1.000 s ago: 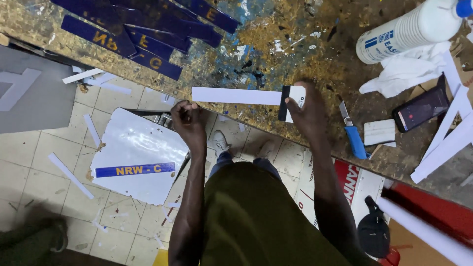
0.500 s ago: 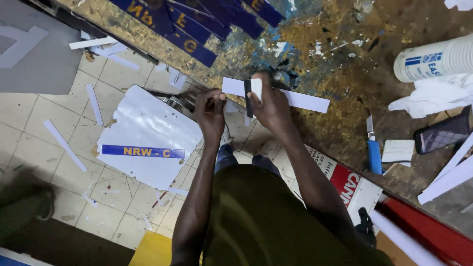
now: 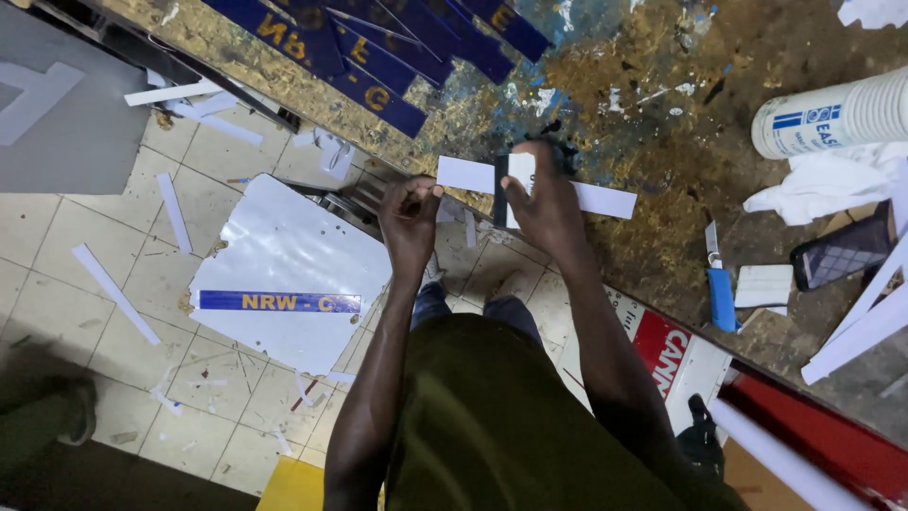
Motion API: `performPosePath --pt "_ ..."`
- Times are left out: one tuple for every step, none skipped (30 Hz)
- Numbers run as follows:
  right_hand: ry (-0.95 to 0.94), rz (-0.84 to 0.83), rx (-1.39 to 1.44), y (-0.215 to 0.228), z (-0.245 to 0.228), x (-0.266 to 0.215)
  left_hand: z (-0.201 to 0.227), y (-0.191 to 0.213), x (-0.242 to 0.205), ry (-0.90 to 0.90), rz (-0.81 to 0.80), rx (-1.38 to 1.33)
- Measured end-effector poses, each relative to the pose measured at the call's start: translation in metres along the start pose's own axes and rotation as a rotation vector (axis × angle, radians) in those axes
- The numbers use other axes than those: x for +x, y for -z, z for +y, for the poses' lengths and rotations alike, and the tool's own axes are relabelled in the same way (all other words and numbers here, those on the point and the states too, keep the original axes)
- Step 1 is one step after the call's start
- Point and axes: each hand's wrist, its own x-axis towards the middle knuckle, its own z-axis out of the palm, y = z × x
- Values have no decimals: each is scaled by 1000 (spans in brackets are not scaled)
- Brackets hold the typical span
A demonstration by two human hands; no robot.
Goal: The person applies a blue sticker with yellow text onto a white rectangular strip using a black squeegee tool. They smooth the sticker down, peel off the backing, and handle the strip to ensure the sticker adheres properly.
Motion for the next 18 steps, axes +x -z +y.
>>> performPosePath --pt "-6 -4 -1 -7 -11 1 1 0 0 7 -2 0" --pt "21 -14 -3 -15 -22 2 3 0 0 10 -14 -18" --pt "56 -28 -2 -23 -35 5 6 1 1 8 -18 -34" --pt "58 -34 0 -36 -40 12 7 2 1 11 -12 -30" --pt "135 -19 -48 -48 -43 17 8 2 2 17 -7 -14" --pt "211 -3 -97 -60 -47 22 10 1 2 24 -1 2" --pt "212 10 -97 -60 -50 21 5 3 2 13 -9 -1" --pt "257 3 -109 -60 -53 20 0 5 3 47 1 23" --pt "302 -8 -123 -60 -56 18 -5 6 1 84 13 46" --pt "303 1 -124 -40 -63 12 -3 5 1 77 9 43" --pt "310 -82 81 -21 -70 2 -2 6 -2 78 -9 -2" --pt "315 -163 287 -3 -77 -6 -1 7 -5 80 -27 -47" --pt "317 -161 285 2 -55 -11 -3 4 -11 78 -28 -49" --pt "249 -140 389 7 -33 -16 -4 1 -16 118 -16 -118" --pt "173 -121 493 11 -10 -24 -5 -1 -25 166 -6 -185" --pt "167 -122 492 18 7 -29 2 -2 -29 171 -8 -185" --pt "125 -70 521 24 23 -34 10 -5 -32 53 -2 -55" --pt "83 -17 549 31 40 -40 18 -8 -34 -67 3 74"
